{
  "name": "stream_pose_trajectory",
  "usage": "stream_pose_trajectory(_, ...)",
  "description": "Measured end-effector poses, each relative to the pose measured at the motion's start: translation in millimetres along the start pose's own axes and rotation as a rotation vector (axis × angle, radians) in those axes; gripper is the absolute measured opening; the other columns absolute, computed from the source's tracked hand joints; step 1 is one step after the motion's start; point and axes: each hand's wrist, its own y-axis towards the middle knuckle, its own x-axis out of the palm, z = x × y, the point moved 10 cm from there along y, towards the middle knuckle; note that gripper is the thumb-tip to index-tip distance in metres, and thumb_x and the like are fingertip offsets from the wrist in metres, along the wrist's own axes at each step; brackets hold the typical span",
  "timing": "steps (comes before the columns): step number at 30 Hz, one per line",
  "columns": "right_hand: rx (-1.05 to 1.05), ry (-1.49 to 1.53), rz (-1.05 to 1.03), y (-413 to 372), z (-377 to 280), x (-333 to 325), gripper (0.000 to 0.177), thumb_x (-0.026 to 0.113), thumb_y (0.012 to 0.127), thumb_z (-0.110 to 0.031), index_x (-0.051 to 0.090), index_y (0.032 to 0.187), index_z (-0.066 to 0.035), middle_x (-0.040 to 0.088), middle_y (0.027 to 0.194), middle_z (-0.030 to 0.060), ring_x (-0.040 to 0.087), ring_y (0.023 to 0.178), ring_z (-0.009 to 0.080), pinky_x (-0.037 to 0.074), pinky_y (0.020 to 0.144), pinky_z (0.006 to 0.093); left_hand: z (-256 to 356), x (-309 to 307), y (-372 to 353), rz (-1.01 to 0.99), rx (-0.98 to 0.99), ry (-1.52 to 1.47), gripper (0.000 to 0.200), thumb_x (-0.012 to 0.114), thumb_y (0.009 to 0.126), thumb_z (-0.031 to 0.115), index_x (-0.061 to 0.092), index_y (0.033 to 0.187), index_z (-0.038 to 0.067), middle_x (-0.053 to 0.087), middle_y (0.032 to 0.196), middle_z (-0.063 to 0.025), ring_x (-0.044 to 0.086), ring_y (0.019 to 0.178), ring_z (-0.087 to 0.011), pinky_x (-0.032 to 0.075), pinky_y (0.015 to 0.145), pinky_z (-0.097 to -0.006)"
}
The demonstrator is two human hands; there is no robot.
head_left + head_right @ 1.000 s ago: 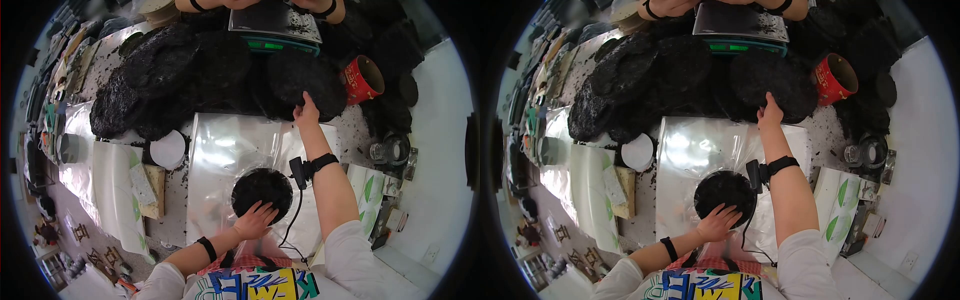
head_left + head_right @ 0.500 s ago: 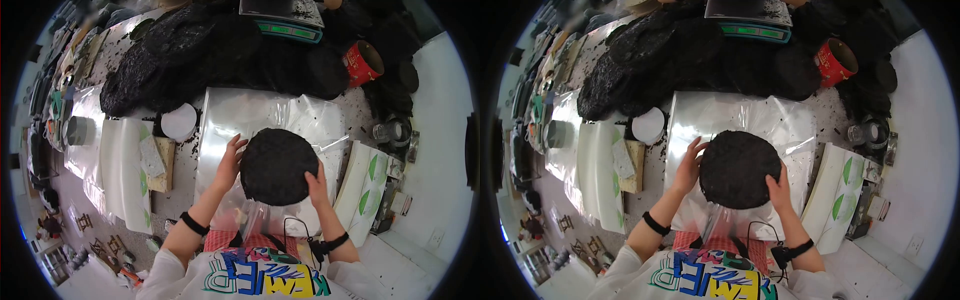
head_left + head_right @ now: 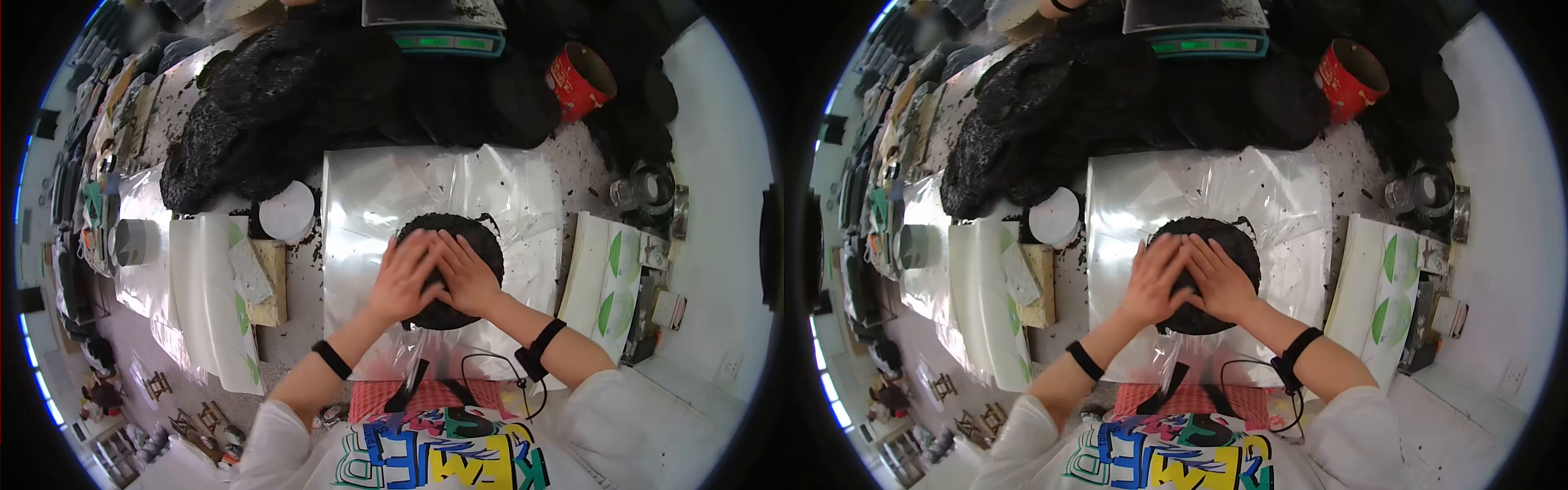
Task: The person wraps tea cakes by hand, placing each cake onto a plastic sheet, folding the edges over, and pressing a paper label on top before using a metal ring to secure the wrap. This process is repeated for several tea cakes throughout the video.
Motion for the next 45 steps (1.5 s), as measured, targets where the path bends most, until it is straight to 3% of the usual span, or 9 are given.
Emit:
stream_pose_trajectory(2, -0.015, 0.027, -0.077, 5, -2, 12, 0.073, 0.051, 0.090, -0.041, 0.030, 0.144, 0.002, 0.021, 0.154, 0.0208, 0.018, 0.144, 0.0335, 0.014, 0.118, 0.0443, 17, 38, 3, -0.333, 0.282, 0.116, 0.096, 0.063, 0.074, 0.059, 0.033, 0.144, 0.000, 0.031, 0.151, -0.0132, 0.019, 0.145, -0.0279, 0.015, 0.115, -0.0546)
stream_pose_trajectory(5, 0.010, -0.014, -0.188, 12, 4, 36, 0.068, 0.043, 0.092, -0.037, 0.026, 0.146, 0.001, 0.019, 0.155, 0.0196, 0.016, 0.145, 0.0322, 0.011, 0.118, 0.0447, 24, 65, 4, -0.508, 0.490, -0.013, 0.097, 0.061, 0.075, 0.061, 0.031, 0.145, 0.001, 0.030, 0.152, -0.0135, 0.021, 0.144, -0.0275, 0.013, 0.114, -0.0564)
stream_pose_trajectory(9, 0.036, -0.104, -0.203, 19, 16, 48, 0.079, 0.041, 0.094, -0.052, 0.013, 0.151, -0.005, 0.008, 0.158, 0.0156, 0.007, 0.146, 0.0323, 0.005, 0.119, 0.0444, 25, 90, 3, -0.559, 0.588, 0.113, 0.095, 0.056, 0.079, 0.061, 0.028, 0.147, 0.002, 0.027, 0.153, -0.0149, 0.020, 0.143, -0.0296, 0.008, 0.116, -0.0544)
stream_pose_trajectory(12, 0.064, -0.168, -0.208, 10, 17, 67, 0.082, 0.041, 0.094, -0.054, 0.010, 0.151, -0.004, 0.003, 0.158, 0.0197, 0.000, 0.145, 0.0377, -0.001, 0.118, 0.0524, 23, 100, 2, -0.593, 0.602, 0.157, 0.094, 0.055, 0.079, 0.062, 0.029, 0.146, 0.002, 0.027, 0.153, -0.0150, 0.018, 0.143, -0.0312, 0.008, 0.116, -0.0558)
stream_pose_trajectory(35, 0.035, -0.236, 0.002, 19, 22, 88, 0.087, 0.042, 0.093, -0.055, 0.001, 0.151, -0.003, -0.005, 0.158, 0.0168, -0.004, 0.145, 0.0380, -0.001, 0.118, 0.0530, 12, 117, -4, -0.551, 0.510, 0.241, 0.086, 0.058, 0.079, 0.053, 0.033, 0.145, 0.004, 0.026, 0.153, -0.0133, 0.019, 0.144, -0.0298, 0.011, 0.113, -0.0614)
stream_pose_trajectory(37, 0.073, -0.385, -0.204, 17, 28, 101, 0.065, 0.037, 0.093, -0.034, 0.023, 0.148, -0.001, 0.018, 0.156, 0.0186, 0.015, 0.145, 0.0313, 0.010, 0.118, 0.0464, 11, 122, -11, -0.557, 0.523, 0.262, 0.086, 0.056, 0.080, 0.054, 0.032, 0.146, 0.004, 0.026, 0.154, -0.0123, 0.019, 0.143, -0.0295, 0.012, 0.112, -0.0619)
stream_pose_trajectory(40, 0.082, -0.415, -0.294, 20, 34, 118, 0.066, 0.038, 0.093, -0.034, 0.023, 0.148, -0.001, 0.017, 0.156, 0.0179, 0.016, 0.145, 0.0312, 0.009, 0.118, 0.0479, 10, 122, -5, -0.449, 0.543, 0.276, 0.075, 0.061, 0.081, 0.045, 0.041, 0.140, 0.004, 0.037, 0.147, -0.0155, 0.030, 0.139, -0.0313, 0.017, 0.113, -0.0564)
stream_pose_trajectory(43, 0.053, -0.464, -0.260, 19, 24, 98, 0.065, 0.037, 0.093, -0.034, 0.024, 0.147, -0.001, 0.018, 0.156, 0.0179, 0.015, 0.145, 0.0314, 0.008, 0.118, 0.0481, 9, 116, 0, -0.454, 0.595, 0.340, 0.097, 0.063, 0.077, 0.060, 0.022, 0.151, 0.011, 0.019, 0.156, -0.0159, 0.013, 0.144, -0.0400, 0.003, 0.111, -0.0669)
stream_pose_trajectory(45, 0.061, -0.454, -0.301, 17, 23, 95, 0.071, 0.044, 0.091, -0.040, 0.025, 0.146, 0.001, 0.019, 0.155, 0.0178, 0.015, 0.145, 0.0305, 0.008, 0.118, 0.0457, 18, 82, 24, -0.670, 0.342, -0.233, 0.056, 0.068, 0.079, 0.030, 0.055, 0.127, 0.005, 0.051, 0.133, -0.0166, 0.044, 0.128, -0.0328, 0.026, 0.110, -0.0494)
